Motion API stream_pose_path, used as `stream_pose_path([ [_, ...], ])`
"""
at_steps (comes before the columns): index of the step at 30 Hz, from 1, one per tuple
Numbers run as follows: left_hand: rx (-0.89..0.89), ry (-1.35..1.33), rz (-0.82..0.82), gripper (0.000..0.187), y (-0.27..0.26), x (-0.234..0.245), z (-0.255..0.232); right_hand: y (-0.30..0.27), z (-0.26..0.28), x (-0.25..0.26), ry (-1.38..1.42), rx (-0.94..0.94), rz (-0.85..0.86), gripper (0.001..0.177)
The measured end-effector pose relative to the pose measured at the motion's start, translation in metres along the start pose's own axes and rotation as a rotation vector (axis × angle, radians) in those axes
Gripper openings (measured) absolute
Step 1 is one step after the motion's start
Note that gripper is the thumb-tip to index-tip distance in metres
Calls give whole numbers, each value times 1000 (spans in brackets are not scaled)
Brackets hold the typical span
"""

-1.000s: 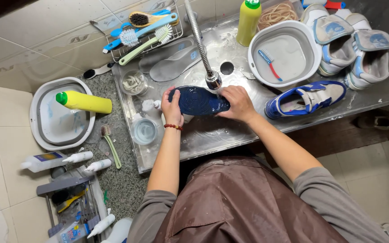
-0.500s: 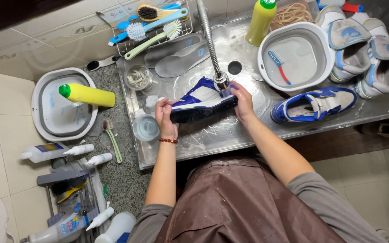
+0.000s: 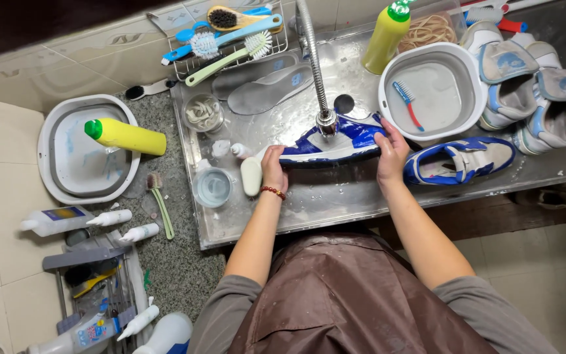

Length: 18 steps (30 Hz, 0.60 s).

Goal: The person rinses a pair of blue and white sneakers under a running tap, then uses a brush and cleaning solution to scrub the soles and uppers. The person handles the shoes and brush at a stainless steel sink, rinsing the shoes and brush multiple times during the process.

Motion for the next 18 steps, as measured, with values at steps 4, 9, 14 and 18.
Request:
stream_pose_path([
  [4,-80,-63,-60,15,17,-25,37,-23,28,17,6,93,-46,49],
  [9,87,-181,-206,23,11,-57,58,-37,30,43,54,234,-80,50],
  [14,226,-222,-185,26,6,-59,74,-53,28,52,63,221,-109,52],
  [18,413,-327,-154,30,-16,-93,43,-63,52,46,12,342,-118,54],
])
Point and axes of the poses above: each hand's wrist, its own y-axis towards the middle knuckle, its own x-axis out of the back of the hand, z = x × y, the point moved 4 cm from there along y, towards the middle knuckle, and after that the axes turned 10 degrees about -x, right-handed, at the moved point
